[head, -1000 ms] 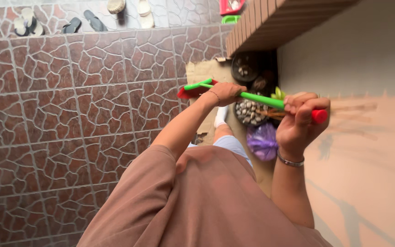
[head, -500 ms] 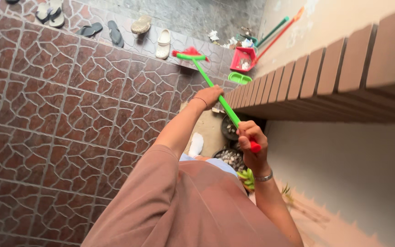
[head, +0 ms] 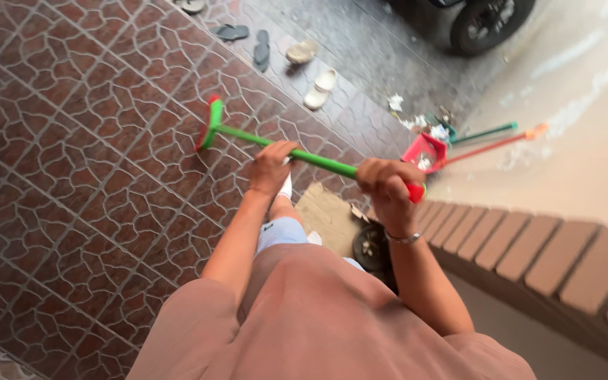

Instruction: The person uses a green squeegee tool to scrape and move debris across a tiled entryway floor.

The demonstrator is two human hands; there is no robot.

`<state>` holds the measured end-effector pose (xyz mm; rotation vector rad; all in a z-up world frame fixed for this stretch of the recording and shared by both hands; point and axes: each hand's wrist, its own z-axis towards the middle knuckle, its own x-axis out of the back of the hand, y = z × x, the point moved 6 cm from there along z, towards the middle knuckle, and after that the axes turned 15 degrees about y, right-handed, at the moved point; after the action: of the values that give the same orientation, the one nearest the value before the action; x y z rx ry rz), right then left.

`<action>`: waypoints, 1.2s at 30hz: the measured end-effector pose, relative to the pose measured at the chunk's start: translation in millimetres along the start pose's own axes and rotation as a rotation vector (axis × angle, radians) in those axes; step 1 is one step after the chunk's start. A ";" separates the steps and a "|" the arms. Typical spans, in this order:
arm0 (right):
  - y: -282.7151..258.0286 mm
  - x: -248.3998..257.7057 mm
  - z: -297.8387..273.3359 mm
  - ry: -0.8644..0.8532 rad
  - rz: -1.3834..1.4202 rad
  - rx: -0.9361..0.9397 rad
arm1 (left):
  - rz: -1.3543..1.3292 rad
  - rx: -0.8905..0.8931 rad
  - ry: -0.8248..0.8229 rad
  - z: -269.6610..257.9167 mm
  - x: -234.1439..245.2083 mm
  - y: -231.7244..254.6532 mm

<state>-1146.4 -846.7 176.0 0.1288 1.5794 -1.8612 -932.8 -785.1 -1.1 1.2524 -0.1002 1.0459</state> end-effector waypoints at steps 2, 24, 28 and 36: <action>33.2 -7.3 23.1 0.010 0.040 -0.091 | 0.069 0.001 0.006 2.8 22.2 -36.3; 174.4 -248.4 261.9 -0.885 -0.551 0.078 | -0.143 0.219 -0.024 270.0 -16.0 -193.7; 201.0 -267.7 311.9 -0.844 -0.476 0.002 | -0.071 0.173 0.165 300.6 20.4 -218.8; 263.9 -320.5 425.2 -0.757 0.198 -0.306 | 0.283 0.320 0.285 327.2 119.3 -290.2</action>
<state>-611.2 -1100.9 220.7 -0.4848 1.2236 -1.2660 -515.5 -961.4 -19.8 1.3858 0.1170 1.5213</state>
